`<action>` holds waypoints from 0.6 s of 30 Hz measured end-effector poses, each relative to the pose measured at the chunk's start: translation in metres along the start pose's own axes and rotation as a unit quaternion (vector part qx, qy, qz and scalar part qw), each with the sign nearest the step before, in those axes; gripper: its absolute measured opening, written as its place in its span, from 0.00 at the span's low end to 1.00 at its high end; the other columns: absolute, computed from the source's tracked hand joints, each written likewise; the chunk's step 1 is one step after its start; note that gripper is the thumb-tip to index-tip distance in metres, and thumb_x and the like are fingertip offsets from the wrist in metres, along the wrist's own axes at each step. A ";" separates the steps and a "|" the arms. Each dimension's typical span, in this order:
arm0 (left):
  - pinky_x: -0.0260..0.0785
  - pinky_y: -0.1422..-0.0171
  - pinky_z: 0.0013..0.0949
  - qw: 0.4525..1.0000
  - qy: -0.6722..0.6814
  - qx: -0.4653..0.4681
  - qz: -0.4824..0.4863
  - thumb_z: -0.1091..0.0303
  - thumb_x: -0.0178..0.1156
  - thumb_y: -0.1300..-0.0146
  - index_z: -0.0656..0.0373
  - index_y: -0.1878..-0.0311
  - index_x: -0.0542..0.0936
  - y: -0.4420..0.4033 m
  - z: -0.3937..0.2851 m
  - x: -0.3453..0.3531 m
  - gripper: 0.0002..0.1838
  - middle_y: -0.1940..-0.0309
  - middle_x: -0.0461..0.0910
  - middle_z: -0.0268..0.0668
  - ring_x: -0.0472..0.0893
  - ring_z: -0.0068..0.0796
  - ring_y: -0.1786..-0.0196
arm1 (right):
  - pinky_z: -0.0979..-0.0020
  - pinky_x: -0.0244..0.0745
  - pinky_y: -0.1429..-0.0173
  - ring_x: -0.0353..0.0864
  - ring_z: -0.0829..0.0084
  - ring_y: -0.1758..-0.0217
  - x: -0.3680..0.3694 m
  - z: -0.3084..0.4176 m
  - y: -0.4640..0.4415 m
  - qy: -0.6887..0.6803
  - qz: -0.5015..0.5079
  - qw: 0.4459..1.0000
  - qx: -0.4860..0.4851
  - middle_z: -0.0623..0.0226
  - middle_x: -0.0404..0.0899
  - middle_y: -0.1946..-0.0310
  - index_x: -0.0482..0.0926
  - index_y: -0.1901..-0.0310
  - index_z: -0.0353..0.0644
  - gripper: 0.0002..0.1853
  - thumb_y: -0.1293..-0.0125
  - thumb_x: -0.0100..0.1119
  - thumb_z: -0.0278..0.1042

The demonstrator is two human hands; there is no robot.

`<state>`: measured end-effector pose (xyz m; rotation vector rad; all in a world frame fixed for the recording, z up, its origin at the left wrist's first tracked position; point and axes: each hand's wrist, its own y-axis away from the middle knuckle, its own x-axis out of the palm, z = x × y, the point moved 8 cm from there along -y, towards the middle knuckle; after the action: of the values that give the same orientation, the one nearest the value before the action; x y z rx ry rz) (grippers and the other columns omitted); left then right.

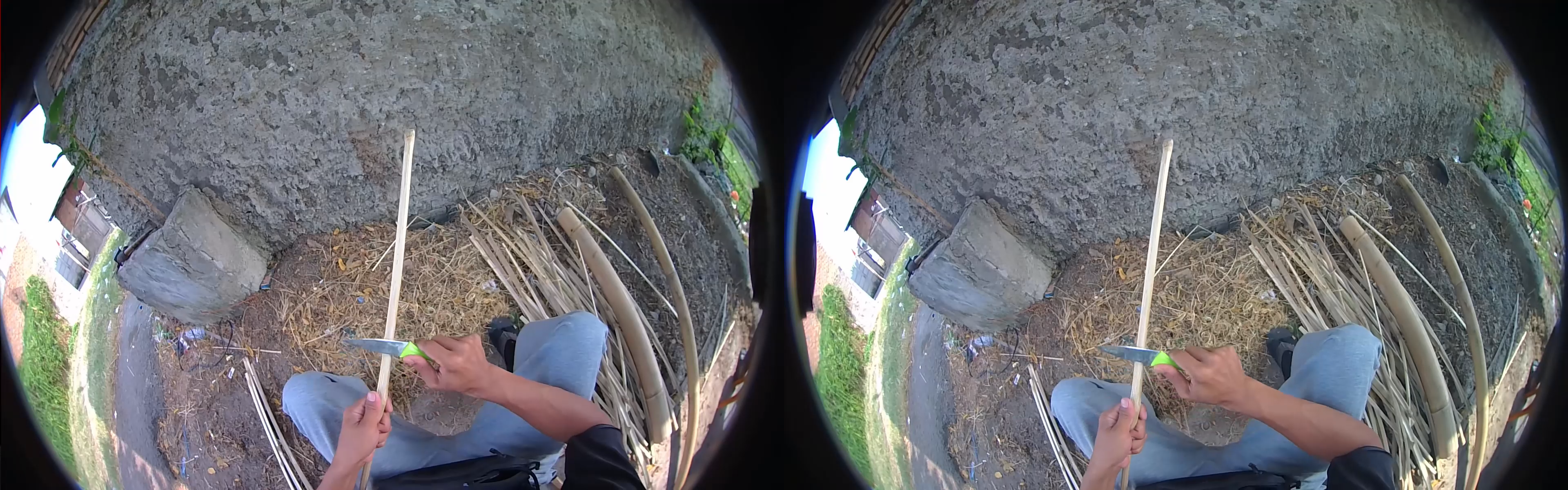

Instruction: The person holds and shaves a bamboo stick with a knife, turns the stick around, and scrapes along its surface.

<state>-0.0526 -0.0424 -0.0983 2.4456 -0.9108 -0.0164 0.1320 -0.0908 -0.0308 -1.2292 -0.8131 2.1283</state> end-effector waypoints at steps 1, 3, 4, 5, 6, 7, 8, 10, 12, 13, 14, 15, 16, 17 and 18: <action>0.44 0.84 0.23 1.000 0.000 0.001 0.002 0.48 0.44 0.20 0.61 0.62 0.72 0.003 0.003 -0.001 0.24 0.85 0.61 0.25 0.55 0.11 0.86 | 0.66 0.63 0.87 0.75 0.69 0.89 -0.003 -0.014 -0.004 0.011 -0.028 0.999 0.033 0.70 0.76 0.84 0.83 0.67 0.44 0.12 0.37 0.69 0.44; 0.50 0.82 0.32 0.999 -0.030 -0.027 0.012 0.48 0.50 0.23 0.61 0.64 0.74 0.010 0.015 -0.003 0.23 0.86 0.63 0.30 0.60 0.23 0.89 | 0.66 0.63 0.87 0.75 0.68 0.89 -0.019 -0.035 -0.015 0.011 -0.072 0.993 0.096 0.69 0.78 0.84 0.84 0.69 0.43 0.13 0.35 0.68 0.44; 0.50 0.82 0.32 0.999 -0.031 -0.028 0.015 0.48 0.50 0.23 0.61 0.64 0.74 0.013 0.023 -0.006 0.23 0.86 0.63 0.30 0.60 0.23 0.89 | 0.66 0.63 0.87 0.75 0.68 0.89 -0.021 -0.037 -0.014 0.014 -0.073 0.993 0.097 0.69 0.78 0.84 0.84 0.69 0.43 0.13 0.35 0.68 0.44; 0.52 0.81 0.30 0.999 -0.037 -0.016 0.005 0.49 0.50 0.23 0.61 0.64 0.75 0.016 0.027 -0.010 0.23 0.85 0.65 0.29 0.62 0.22 0.87 | 0.66 0.62 0.87 0.75 0.68 0.89 -0.021 -0.036 -0.014 0.019 -0.072 0.994 0.078 0.69 0.78 0.84 0.84 0.68 0.43 0.13 0.35 0.68 0.44; 0.54 0.81 0.29 0.999 -0.043 -0.003 -0.006 0.50 0.51 0.22 0.61 0.65 0.76 0.017 0.031 -0.014 0.22 0.84 0.66 0.29 0.65 0.21 0.86 | 0.66 0.62 0.87 0.75 0.69 0.89 -0.021 -0.035 -0.014 0.025 -0.070 0.996 0.058 0.69 0.79 0.84 0.84 0.68 0.43 0.12 0.35 0.68 0.43; 0.54 0.81 0.29 0.999 -0.043 -0.002 -0.005 0.50 0.51 0.22 0.61 0.65 0.76 0.019 0.037 -0.015 0.22 0.84 0.66 0.29 0.65 0.21 0.86 | 0.66 0.62 0.87 0.76 0.69 0.89 -0.021 -0.031 -0.014 0.036 -0.081 0.995 0.044 0.69 0.79 0.84 0.84 0.69 0.43 0.13 0.36 0.68 0.44; 0.54 0.81 0.26 0.996 -0.078 0.016 -0.042 0.49 0.49 0.22 0.58 0.65 0.76 0.023 0.036 -0.018 0.22 0.84 0.66 0.26 0.64 0.17 0.85 | 0.66 0.62 0.87 0.76 0.69 0.89 -0.020 -0.031 -0.015 0.036 -0.081 0.995 0.044 0.69 0.79 0.84 0.84 0.69 0.43 0.13 0.36 0.68 0.44; 0.55 0.81 0.22 0.990 -0.114 0.032 -0.078 0.48 0.48 0.21 0.55 0.66 0.76 0.032 0.034 -0.022 0.22 0.84 0.66 0.24 0.64 0.13 0.84 | 0.66 0.62 0.87 0.76 0.70 0.89 -0.018 -0.034 -0.016 0.038 -0.072 0.995 0.057 0.69 0.79 0.84 0.84 0.69 0.43 0.13 0.36 0.68 0.44; 0.56 0.80 0.22 0.982 -0.146 0.066 -0.099 0.49 0.47 0.21 0.56 0.68 0.76 0.040 0.028 -0.025 0.23 0.83 0.67 0.24 0.65 0.12 0.83 | 0.67 0.62 0.87 0.75 0.70 0.89 -0.020 -0.029 -0.017 0.034 -0.077 0.995 0.047 0.69 0.79 0.84 0.84 0.69 0.43 0.13 0.36 0.68 0.44; 0.56 0.80 0.22 0.982 -0.148 0.068 -0.098 0.49 0.47 0.21 0.56 0.68 0.76 0.042 0.028 -0.026 0.23 0.83 0.67 0.24 0.65 0.12 0.83 | 0.67 0.62 0.87 0.75 0.70 0.89 -0.021 -0.025 -0.019 0.030 -0.080 0.996 0.034 0.69 0.79 0.84 0.84 0.69 0.43 0.13 0.36 0.69 0.44; 0.56 0.79 0.24 0.975 -0.173 0.077 -0.113 0.49 0.47 0.21 0.56 0.69 0.76 0.044 0.027 -0.030 0.24 0.83 0.68 0.24 0.65 0.14 0.82 | 0.67 0.62 0.87 0.75 0.70 0.89 -0.023 -0.024 -0.019 0.031 -0.082 0.996 0.034 0.69 0.79 0.84 0.84 0.69 0.43 0.13 0.36 0.69 0.44; 0.57 0.77 0.25 0.968 -0.198 0.086 -0.127 0.49 0.47 0.21 0.57 0.71 0.76 0.047 0.026 -0.034 0.25 0.83 0.68 0.25 0.66 0.15 0.81 | 0.67 0.62 0.87 0.75 0.70 0.89 -0.023 -0.024 -0.019 0.026 -0.079 0.996 0.037 0.69 0.79 0.84 0.84 0.69 0.43 0.13 0.36 0.69 0.44; 0.57 0.77 0.25 0.968 -0.199 0.086 -0.126 0.49 0.47 0.21 0.57 0.71 0.76 0.050 0.026 -0.037 0.25 0.83 0.68 0.25 0.66 0.15 0.81 | 0.67 0.62 0.87 0.75 0.70 0.89 -0.023 -0.025 -0.019 0.021 -0.076 0.996 0.042 0.69 0.78 0.85 0.84 0.69 0.43 0.12 0.36 0.69 0.44; 0.58 0.76 0.27 0.963 -0.224 0.090 -0.122 0.49 0.47 0.21 0.58 0.72 0.75 0.052 0.026 -0.038 0.26 0.84 0.68 0.26 0.66 0.17 0.80 | 0.67 0.62 0.87 0.75 0.70 0.89 -0.024 -0.027 -0.019 0.023 -0.077 0.996 0.043 0.69 0.78 0.85 0.84 0.69 0.43 0.12 0.36 0.69 0.44; 0.59 0.75 0.29 0.957 -0.250 0.093 -0.118 0.50 0.47 0.21 0.59 0.73 0.75 0.055 0.026 -0.039 0.26 0.84 0.68 0.27 0.67 0.18 0.80 | 0.67 0.61 0.87 0.75 0.71 0.89 -0.025 -0.032 -0.019 0.029 -0.090 0.994 0.055 0.69 0.78 0.85 0.84 0.69 0.43 0.12 0.36 0.68 0.44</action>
<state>-0.1205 -0.0656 -0.1007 2.7702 -0.8409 -0.6910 0.1738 -0.0887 -0.0159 -1.1127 -0.7409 1.9575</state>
